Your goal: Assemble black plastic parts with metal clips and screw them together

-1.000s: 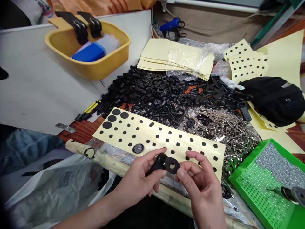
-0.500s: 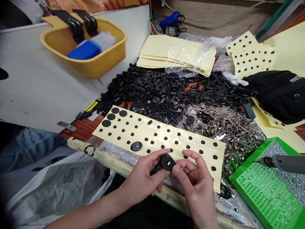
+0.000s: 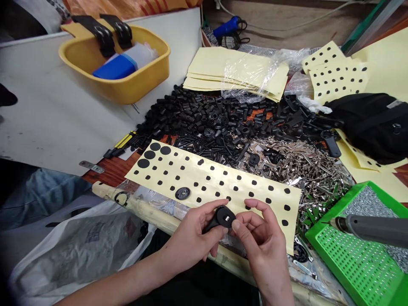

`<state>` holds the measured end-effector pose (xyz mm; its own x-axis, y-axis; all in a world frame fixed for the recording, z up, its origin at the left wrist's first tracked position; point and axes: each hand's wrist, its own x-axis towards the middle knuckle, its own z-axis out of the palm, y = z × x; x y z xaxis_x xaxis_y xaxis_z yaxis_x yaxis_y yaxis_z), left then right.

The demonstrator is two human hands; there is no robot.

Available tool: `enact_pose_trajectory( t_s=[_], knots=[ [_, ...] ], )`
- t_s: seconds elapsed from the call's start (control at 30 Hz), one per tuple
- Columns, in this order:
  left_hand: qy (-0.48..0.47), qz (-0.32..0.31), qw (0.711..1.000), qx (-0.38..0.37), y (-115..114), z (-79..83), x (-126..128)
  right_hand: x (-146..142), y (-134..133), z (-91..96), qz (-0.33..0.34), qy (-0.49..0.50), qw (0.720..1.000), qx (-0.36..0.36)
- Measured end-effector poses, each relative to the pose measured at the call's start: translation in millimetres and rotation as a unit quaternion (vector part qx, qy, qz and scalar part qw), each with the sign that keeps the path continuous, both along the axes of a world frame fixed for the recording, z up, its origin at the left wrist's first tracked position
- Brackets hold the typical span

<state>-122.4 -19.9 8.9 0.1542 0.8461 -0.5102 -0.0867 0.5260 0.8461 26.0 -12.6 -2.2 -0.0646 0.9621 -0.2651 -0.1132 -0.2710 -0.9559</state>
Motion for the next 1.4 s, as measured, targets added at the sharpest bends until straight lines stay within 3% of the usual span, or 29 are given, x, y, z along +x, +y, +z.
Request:
enact_pose_trajectory(
  t_s=[0.4, 1.07, 1.4],
  knots=[
    [0.025, 0.005, 1.0, -0.003, -2.7, -4.0, 1.8, -11.0, -3.7, 5.5, -0.052, -0.03, 0.998, -0.026],
    [0.042, -0.001, 0.999, 0.009, -2.5, -5.2, -0.7, -8.3, -4.7, 8.7, -0.019, -0.063, 0.998, -0.018],
    [0.027, 0.001, 1.0, -0.005, -3.8, -6.7, -0.2, -8.7, -3.1, 3.7, -0.027, -0.025, 0.999, -0.018]
  ],
)
